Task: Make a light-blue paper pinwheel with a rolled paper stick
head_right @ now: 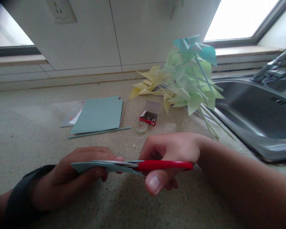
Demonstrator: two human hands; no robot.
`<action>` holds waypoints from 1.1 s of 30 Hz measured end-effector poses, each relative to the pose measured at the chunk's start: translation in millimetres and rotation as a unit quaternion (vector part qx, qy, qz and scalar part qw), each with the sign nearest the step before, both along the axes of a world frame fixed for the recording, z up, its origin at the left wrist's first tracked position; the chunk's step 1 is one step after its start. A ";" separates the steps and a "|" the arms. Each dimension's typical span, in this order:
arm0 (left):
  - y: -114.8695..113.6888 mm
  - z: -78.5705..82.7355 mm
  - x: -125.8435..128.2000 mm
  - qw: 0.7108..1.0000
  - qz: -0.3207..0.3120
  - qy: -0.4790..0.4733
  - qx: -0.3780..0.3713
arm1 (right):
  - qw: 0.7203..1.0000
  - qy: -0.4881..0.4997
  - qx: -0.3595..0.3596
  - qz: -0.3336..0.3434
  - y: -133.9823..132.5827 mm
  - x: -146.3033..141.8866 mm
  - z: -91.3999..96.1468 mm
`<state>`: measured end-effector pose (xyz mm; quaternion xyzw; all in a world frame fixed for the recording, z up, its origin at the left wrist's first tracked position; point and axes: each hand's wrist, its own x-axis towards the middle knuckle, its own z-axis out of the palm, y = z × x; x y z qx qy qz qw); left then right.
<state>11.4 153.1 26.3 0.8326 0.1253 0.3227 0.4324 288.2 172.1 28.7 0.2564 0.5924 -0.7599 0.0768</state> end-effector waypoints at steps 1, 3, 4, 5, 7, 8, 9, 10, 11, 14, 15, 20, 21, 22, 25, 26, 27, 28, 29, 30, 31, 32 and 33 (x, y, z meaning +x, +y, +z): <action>0.2 0.2 0.2 1.000 0.001 0.002 0.005 | 1.000 0.002 0.001 0.001 -0.2 0.1 -0.2; 0.3 0.4 0.6 1.000 0.002 0.005 0.013 | 1.000 0.004 0.000 0.005 -0.6 0.0 -0.8; 0.3 0.3 0.7 1.000 0.002 0.007 0.014 | 1.000 0.005 0.000 0.006 -0.8 -0.1 -1.1; 0.1 0.1 0.6 1.000 0.000 0.009 0.012 | 1.000 0.005 0.001 0.007 -0.9 -0.3 -1.3; -0.4 -0.7 0.0 1.000 -0.003 0.008 0.006 | 1.000 0.000 0.000 0.008 -0.7 -1.1 -1.0; -0.7 -1.1 -0.5 1.000 -0.005 0.009 0.002 | 1.000 -0.004 -0.004 0.007 -0.5 -1.5 -0.6; -0.9 -1.4 -0.9 1.000 -0.007 0.009 -0.002 | 1.000 -0.009 -0.009 0.004 -0.2 -2.0 -0.2; -1.2 -1.5 -1.2 1.000 -0.006 0.009 -0.007 | 1.000 -0.014 -0.015 0.002 0.1 -2.5 0.2; -1.4 -1.5 -1.3 1.000 -0.006 0.008 -0.010 | 1.000 -0.018 -0.022 0.000 0.4 -2.8 0.6; -1.7 -0.4 -0.9 1.000 -0.004 0.011 -0.020 | 0.999 -0.021 -0.027 -0.003 0.8 -3.2 1.0; -1.6 -0.1 -0.6 1.000 -0.003 0.011 -0.023 | 0.999 -0.020 -0.027 -0.002 0.8 -3.1 1.1; -0.6 -0.5 -0.4 1.000 0.001 0.017 -0.025 | 0.999 -0.012 -0.034 -0.002 0.2 -2.3 2.0; -0.3 -0.9 -0.5 0.999 0.000 0.020 -0.026 | 0.999 -0.009 -0.035 -0.002 0.1 -2.1 2.1; -0.1 -1.2 -0.7 0.999 0.000 0.020 -0.026 | 0.999 -0.007 -0.035 -0.001 0.1 -1.9 2.1; 0.4 -1.4 -0.7 1.000 -0.001 0.015 -0.025 | 0.999 0.003 -0.035 0.000 0.4 -1.0 1.5; 0.4 -1.2 -0.6 1.000 0.000 0.011 -0.025 | 0.999 0.003 -0.039 0.000 0.7 -0.6 1.3; 0.4 -0.9 -0.3 1.000 0.001 0.008 -0.025 | 0.999 0.000 -0.044 0.000 0.9 -0.3 1.2; 0.4 -0.5 -0.1 1.000 0.003 0.005 -0.026 | 0.999 -0.006 -0.051 0.000 1.1 0.0 1.2; 0.3 0.0 0.2 1.000 0.005 0.003 -0.027 | 0.998 -0.011 -0.058 0.000 1.3 0.2 1.3; 0.2 0.4 0.4 1.000 0.006 0.002 -0.029 | 0.998 -0.017 -0.063 -0.003 1.3 0.3 1.4; 0.2 0.8 0.5 0.999 0.007 0.003 -0.032 | 0.998 -0.020 -0.067 -0.006 1.2 0.3 1.6; 0.1 1.1 0.5 0.999 0.006 0.005 -0.036 | 0.997 -0.023 -0.070 -0.009 1.1 0.2 1.7; 0.1 1.3 0.4 0.999 0.004 0.006 -0.040 | 0.997 -0.027 -0.074 -0.012 0.7 0.1 1.6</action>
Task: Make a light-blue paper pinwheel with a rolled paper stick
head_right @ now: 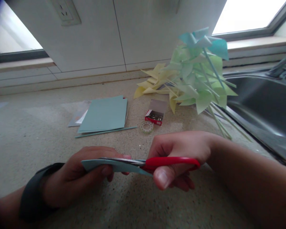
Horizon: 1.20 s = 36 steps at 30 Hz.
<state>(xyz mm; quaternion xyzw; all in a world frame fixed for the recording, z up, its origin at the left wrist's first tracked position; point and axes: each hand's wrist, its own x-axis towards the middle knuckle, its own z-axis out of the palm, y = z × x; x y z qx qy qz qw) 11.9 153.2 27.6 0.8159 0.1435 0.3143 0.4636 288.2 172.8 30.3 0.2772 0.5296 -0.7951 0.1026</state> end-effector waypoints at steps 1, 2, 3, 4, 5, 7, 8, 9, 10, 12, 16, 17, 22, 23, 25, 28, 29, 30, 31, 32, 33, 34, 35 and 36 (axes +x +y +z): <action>0.0 0.0 -0.3 1.000 -0.002 0.000 -0.004 | 1.000 -0.003 -0.005 -0.002 -0.4 -0.2 -0.3; -0.1 -0.2 -0.7 1.000 -0.004 -0.001 -0.007 | 1.000 -0.005 -0.011 -0.006 -0.9 -0.4 -1.0; -0.1 -0.6 -1.2 1.000 -0.007 -0.003 -0.010 | 1.000 -0.005 -0.019 -0.008 -1.4 -0.5 -1.9; -0.1 -1.2 -1.7 1.000 -0.008 -0.005 -0.012 | 1.000 -0.005 -0.026 -0.011 -1.9 -0.6 -3.0; -0.2 -1.9 -2.3 1.000 -0.009 -0.005 -0.014 | 0.999 -0.004 -0.031 -0.015 -2.4 -0.7 -4.1; -0.2 -3.4 -3.3 1.000 -0.007 0.000 -0.016 | 0.999 -0.001 -0.042 -0.016 -3.0 -0.6 -6.0; -0.2 -3.9 -3.6 1.000 -0.008 0.003 -0.017 | 0.999 0.000 -0.046 -0.015 -3.0 -0.5 -6.3; 0.0 -4.3 -3.7 1.000 -0.009 0.006 -0.018 | 0.999 0.000 -0.049 -0.017 -3.0 -0.2 -6.1; 0.2 -4.4 -3.6 1.000 -0.010 0.006 -0.017 | 0.998 0.001 -0.052 -0.018 -2.9 0.1 -5.3; 0.7 -3.9 -3.1 1.000 -0.014 0.006 -0.022 | 0.998 -0.005 -0.065 -0.021 -2.4 1.1 -2.3; 1.3 -2.4 -2.2 0.999 -0.018 -0.002 -0.030 | 0.994 -0.040 -0.094 -0.025 -1.5 3.8 1.1; 1.2 -2.3 -2.3 0.999 -0.018 -0.002 -0.029 | 0.995 -0.036 -0.088 -0.032 -1.4 4.4 -0.4; 0.9 -3.4 -3.0 1.000 -0.017 0.000 -0.025 | 0.994 0.009 -0.104 -0.019 -0.7 5.7 -15.9; 0.9 -3.6 -3.1 1.000 -0.017 0.000 -0.024 | 0.994 0.010 -0.110 -0.017 -0.8 5.9 -17.9; 0.8 -3.5 -3.1 1.000 -0.015 0.000 -0.022 | 0.993 0.017 -0.110 -0.025 -1.1 6.3 -18.9; 0.8 -2.9 -2.9 1.000 -0.015 -0.002 -0.024 | 0.994 0.021 -0.102 -0.033 -1.9 5.9 -14.2; 0.9 -2.7 -2.8 1.000 -0.015 -0.003 -0.021 | 0.994 0.021 -0.105 -0.028 -2.0 5.5 -11.8; 0.9 -2.6 -2.8 1.000 -0.015 -0.003 -0.017 | 0.994 0.016 -0.103 -0.026 -2.0 4.9 -9.7; 0.9 -2.6 -2.8 1.000 -0.015 -0.002 -0.011 | 0.995 0.010 -0.099 -0.024 -1.9 4.3 -7.9; 0.9 -2.6 -2.7 1.000 -0.014 -0.001 -0.007 | 0.995 0.008 -0.095 -0.022 -1.7 3.7 -6.6; 0.9 -2.6 -2.6 1.000 -0.014 0.001 -0.003 | 0.996 0.006 -0.088 -0.019 -1.6 3.2 -5.9; 0.9 -2.6 -2.5 1.000 -0.015 0.001 0.001 | 0.996 0.012 -0.088 -0.012 -1.4 2.8 -5.8; 0.9 -2.4 -2.3 1.000 -0.016 0.002 0.005 | 0.996 0.017 -0.086 -0.006 -1.2 2.7 -6.2; 1.0 -2.1 -1.9 1.000 -0.018 0.003 0.011 | 0.996 0.021 -0.085 -0.002 -1.1 2.8 -6.7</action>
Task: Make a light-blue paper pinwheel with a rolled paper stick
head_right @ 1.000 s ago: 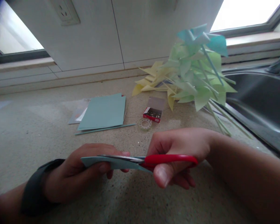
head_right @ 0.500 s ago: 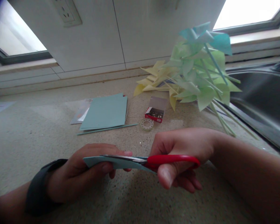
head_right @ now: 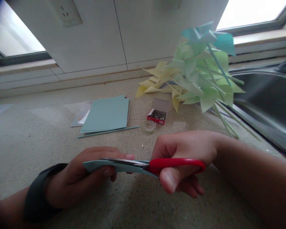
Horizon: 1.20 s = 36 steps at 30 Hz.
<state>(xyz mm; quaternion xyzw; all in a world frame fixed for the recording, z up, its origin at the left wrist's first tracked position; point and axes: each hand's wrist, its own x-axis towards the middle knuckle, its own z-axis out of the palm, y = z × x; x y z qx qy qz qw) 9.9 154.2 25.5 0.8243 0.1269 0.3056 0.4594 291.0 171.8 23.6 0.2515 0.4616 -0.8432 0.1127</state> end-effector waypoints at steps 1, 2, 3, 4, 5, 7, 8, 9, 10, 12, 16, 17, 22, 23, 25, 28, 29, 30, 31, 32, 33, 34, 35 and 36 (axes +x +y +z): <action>0.1 0.4 0.4 1.000 -0.001 0.001 0.007 | 1.000 0.003 0.000 0.002 0.1 0.2 -0.7; 0.3 0.8 0.8 1.000 -0.003 0.001 0.014 | 1.000 0.001 0.001 0.004 0.3 0.5 -1.3; 0.6 1.1 1.2 1.000 -0.003 0.003 0.020 | 1.000 -0.001 0.000 0.007 0.5 0.7 -1.9; 0.8 1.4 1.5 1.000 -0.002 0.005 0.024 | 1.000 -0.001 0.002 0.006 0.8 0.9 -2.5; 1.1 1.5 1.7 1.000 -0.002 0.005 0.026 | 1.000 0.001 0.004 0.005 1.2 0.9 -3.1; 1.3 1.4 1.8 1.000 -0.003 0.001 0.026 | 1.000 0.010 -0.004 0.009 2.2 0.3 -4.6; 1.3 1.1 1.6 1.000 -0.005 -0.002 0.025 | 1.000 0.011 -0.008 0.010 2.7 -0.1 -5.2; 1.2 0.8 1.4 1.000 -0.005 -0.003 0.025 | 1.000 0.011 -0.014 0.010 3.2 -0.6 -5.7; 1.2 0.6 1.2 1.000 -0.004 -0.003 0.025 | 1.000 0.010 -0.023 0.014 3.5 -1.1 -5.9; 1.1 0.3 0.7 1.000 -0.003 0.002 0.024 | 0.999 -0.002 -0.037 0.014 3.6 -1.7 -4.9; 1.4 0.3 0.6 1.000 -0.007 -0.001 0.017 | 0.999 -0.042 -0.018 -0.011 2.4 -1.9 -0.6; 1.5 0.2 0.8 1.000 -0.007 -0.004 0.018 | 0.999 -0.023 -0.028 -0.007 2.2 -2.2 -0.1; 0.8 -0.6 1.3 1.000 -0.003 -0.013 0.020 | 0.999 0.006 -0.038 -0.002 1.9 -5.4 -0.8; 0.5 -0.7 1.1 1.000 -0.002 -0.013 0.019 | 0.999 0.004 -0.032 -0.003 1.6 -5.9 -0.9; 0.2 -0.5 0.5 1.000 0.000 -0.006 0.017 | 1.000 0.004 -0.025 -0.004 0.7 -6.3 -0.9; 0.5 0.1 -0.1 1.000 0.000 0.011 0.006 | 0.999 0.006 -0.029 -0.013 -0.9 -6.0 -1.4; 0.7 0.3 -0.1 1.000 0.000 0.013 0.003 | 0.999 0.003 -0.032 -0.019 -1.2 -5.9 -1.5; 1.0 0.5 0.1 1.000 -0.001 0.013 0.003 | 0.999 -0.003 -0.035 -0.023 -1.1 -5.8 -1.4; 1.2 0.6 0.3 1.000 -0.001 0.011 0.004 | 0.999 -0.012 -0.038 -0.023 -0.9 -5.8 -1.0; 1.4 0.7 0.4 1.000 -0.001 0.010 0.006 | 0.999 -0.023 -0.040 -0.021 -0.4 -5.7 -0.4; 1.5 0.8 0.5 1.000 0.001 0.011 0.007 | 0.998 -0.035 -0.042 -0.017 0.1 -5.6 0.6; 1.5 0.8 0.4 1.000 0.002 0.013 0.007 | 0.998 -0.046 -0.040 -0.014 0.7 -5.5 1.8; 1.2 0.7 0.1 1.000 0.004 0.016 0.005 | 0.998 -0.056 -0.035 -0.014 1.2 -5.5 3.2; 0.8 0.5 -0.4 1.000 0.007 0.018 0.002 | 0.997 -0.064 -0.027 -0.016 1.6 -5.4 4.7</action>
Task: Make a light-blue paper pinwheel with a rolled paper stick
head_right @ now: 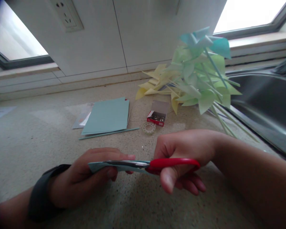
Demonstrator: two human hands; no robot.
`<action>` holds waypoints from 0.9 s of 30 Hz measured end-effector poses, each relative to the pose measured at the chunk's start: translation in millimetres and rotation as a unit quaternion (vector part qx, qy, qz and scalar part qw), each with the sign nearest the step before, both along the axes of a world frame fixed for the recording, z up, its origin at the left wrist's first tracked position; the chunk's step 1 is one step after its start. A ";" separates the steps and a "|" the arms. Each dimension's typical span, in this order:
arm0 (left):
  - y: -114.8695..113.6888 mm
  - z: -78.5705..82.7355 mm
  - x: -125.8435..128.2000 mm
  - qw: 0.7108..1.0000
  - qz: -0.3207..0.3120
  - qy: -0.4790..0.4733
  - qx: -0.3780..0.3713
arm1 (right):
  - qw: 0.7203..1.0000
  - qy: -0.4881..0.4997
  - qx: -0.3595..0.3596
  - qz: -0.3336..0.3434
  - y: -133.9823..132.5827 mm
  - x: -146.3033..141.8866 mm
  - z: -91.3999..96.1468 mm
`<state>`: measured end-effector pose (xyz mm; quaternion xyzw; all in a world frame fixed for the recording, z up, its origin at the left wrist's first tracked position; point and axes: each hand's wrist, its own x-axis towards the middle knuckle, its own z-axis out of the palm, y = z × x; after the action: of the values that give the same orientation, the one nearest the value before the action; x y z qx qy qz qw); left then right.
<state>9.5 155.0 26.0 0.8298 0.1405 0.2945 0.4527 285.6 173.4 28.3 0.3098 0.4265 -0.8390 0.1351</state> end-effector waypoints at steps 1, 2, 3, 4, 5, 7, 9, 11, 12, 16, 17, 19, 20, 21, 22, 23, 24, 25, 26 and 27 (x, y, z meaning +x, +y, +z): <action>-0.6 -0.4 -0.7 1.000 0.007 0.002 -0.004 | 1.000 -0.008 0.012 -0.003 0.2 0.0 1.4; -1.3 -1.0 -1.5 1.000 0.016 0.006 -0.007 | 1.000 -0.017 0.024 -0.004 0.2 0.0 2.7; -2.0 -1.9 -2.4 0.999 0.027 0.011 -0.011 | 0.999 -0.024 0.036 -0.002 0.2 -0.1 3.7; -2.7 -3.1 -3.2 0.999 0.039 0.017 -0.014 | 0.998 -0.032 0.051 0.001 0.1 -0.1 4.4; -3.3 -4.5 -3.9 0.998 0.050 0.023 -0.017 | 0.997 -0.037 0.067 0.003 0.1 0.0 4.9; -3.9 -7.5 -4.6 0.997 0.063 0.028 -0.026 | 0.994 -0.037 0.105 0.001 0.5 0.5 5.6; -3.7 -10.0 -4.4 0.997 0.067 0.024 -0.039 | 0.989 -0.030 0.145 -0.004 1.4 1.6 6.7; -3.3 -11.5 -3.5 0.996 0.070 0.024 -0.052 | 0.983 -0.026 0.179 -0.002 2.5 3.0 8.4; -3.1 -12.0 -3.1 0.995 0.073 0.025 -0.059 | 0.980 -0.026 0.196 0.000 2.9 3.7 9.4; -3.9 -13.5 -2.2 0.988 0.085 0.032 -0.122 | 0.965 -0.020 0.262 0.009 2.6 5.6 13.1; -4.2 -13.7 -2.2 0.987 0.090 0.031 -0.133 | 0.960 -0.020 0.279 0.011 2.2 5.8 13.8; -4.6 -13.5 -2.1 0.986 0.102 0.025 -0.132 | 0.949 -0.027 0.313 0.014 1.1 6.1 15.8; -4.7 -13.1 -2.0 0.986 0.111 0.021 -0.123 | 0.943 -0.034 0.332 0.016 0.6 6.2 17.1; -4.9 -12.5 -1.8 0.986 0.122 0.016 -0.114 | 0.934 -0.044 0.353 0.018 0.2 6.3 18.8; -5.1 -12.0 -1.5 0.985 0.132 0.011 -0.108 | 0.924 -0.058 0.378 0.019 -0.2 6.4 20.9; -5.5 -11.6 -1.1 0.984 0.143 0.006 -0.106 | 0.910 -0.075 0.407 0.020 -0.4 6.4 23.1; -6.1 -11.4 -0.8 0.982 0.154 0.002 -0.106 | 0.892 -0.098 0.441 0.018 -0.6 6.5 25.4; -6.8 -11.6 -0.5 0.980 0.164 -0.001 -0.109 | 0.869 -0.126 0.479 0.015 -0.7 6.5 27.7; -7.5 -12.2 -0.4 0.978 0.173 -0.004 -0.113 | 0.840 -0.158 0.518 0.012 -0.9 6.4 29.7; -8.2 -13.1 -0.5 0.977 0.179 -0.006 -0.119 | 0.808 -0.193 0.557 0.010 -1.3 6.1 31.3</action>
<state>9.0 146.8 12.9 0.7295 0.3180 0.3573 0.4889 291.7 172.1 59.6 0.4828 0.7889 -0.3792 0.0274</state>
